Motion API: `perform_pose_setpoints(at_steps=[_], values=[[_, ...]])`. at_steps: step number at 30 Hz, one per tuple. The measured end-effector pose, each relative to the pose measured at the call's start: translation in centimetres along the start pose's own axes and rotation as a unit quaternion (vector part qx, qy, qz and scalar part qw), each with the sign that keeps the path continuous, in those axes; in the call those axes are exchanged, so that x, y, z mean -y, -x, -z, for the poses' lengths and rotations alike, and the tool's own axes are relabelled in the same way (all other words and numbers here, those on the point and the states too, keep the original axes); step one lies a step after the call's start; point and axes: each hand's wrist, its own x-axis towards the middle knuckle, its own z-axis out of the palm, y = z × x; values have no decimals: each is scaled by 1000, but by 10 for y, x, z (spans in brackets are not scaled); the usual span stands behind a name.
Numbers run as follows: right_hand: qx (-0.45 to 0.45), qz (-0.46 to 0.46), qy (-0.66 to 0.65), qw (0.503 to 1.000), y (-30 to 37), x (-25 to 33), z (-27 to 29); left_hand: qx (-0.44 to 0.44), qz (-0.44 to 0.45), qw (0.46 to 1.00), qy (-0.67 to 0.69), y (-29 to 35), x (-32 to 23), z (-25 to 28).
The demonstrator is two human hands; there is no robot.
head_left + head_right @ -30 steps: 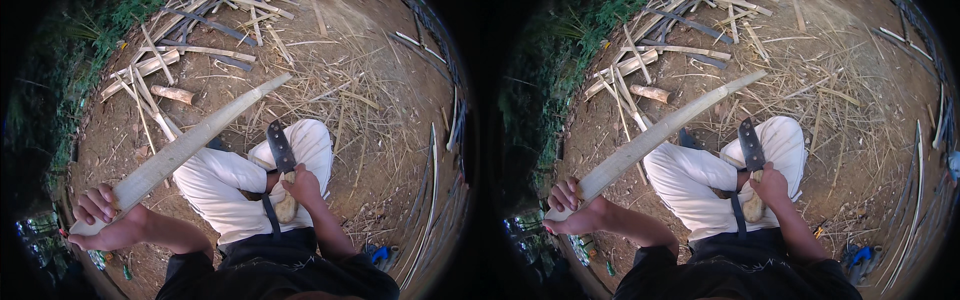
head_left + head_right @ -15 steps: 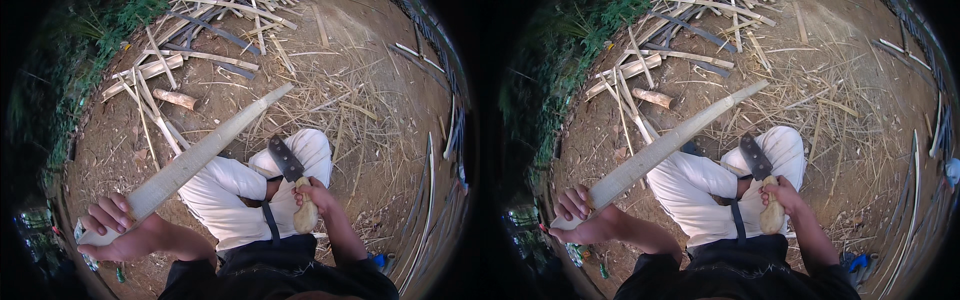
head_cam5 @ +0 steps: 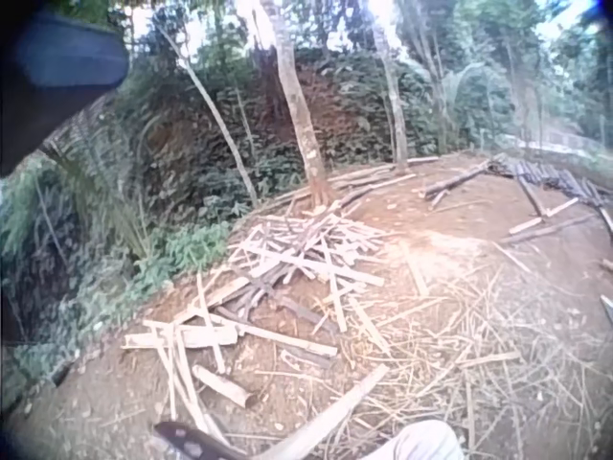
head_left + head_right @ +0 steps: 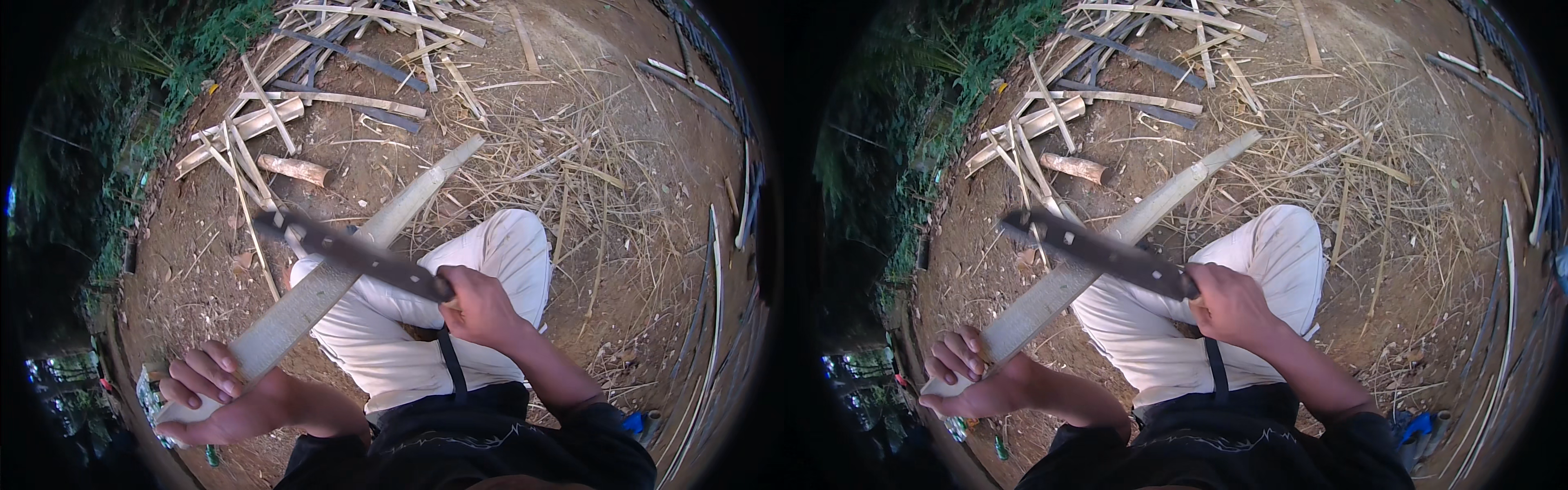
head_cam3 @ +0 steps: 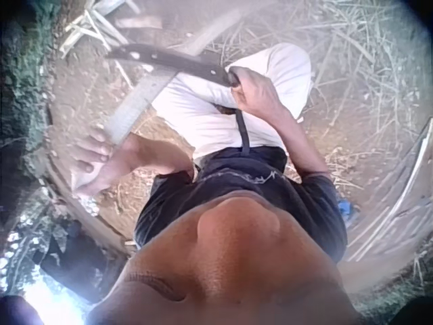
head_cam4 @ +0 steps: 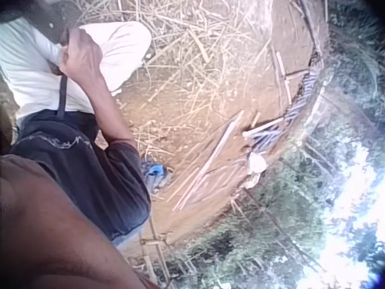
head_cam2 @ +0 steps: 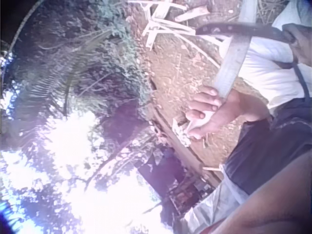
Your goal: The person uses a large blade to strip outer layers and refine strips of bamboo while sitting on the ground outdoors.
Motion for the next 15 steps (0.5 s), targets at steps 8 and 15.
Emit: perform_pose_setpoints(at_steps=[8, 15], values=[[26, -203, 125, 971, -20, -59, 8, -8, -5, 999, -36, 25, -3, -9], [53, -99, 205, 972, -18, -56, 20, -58, -25, 996, -67, 30, -5, -9]])
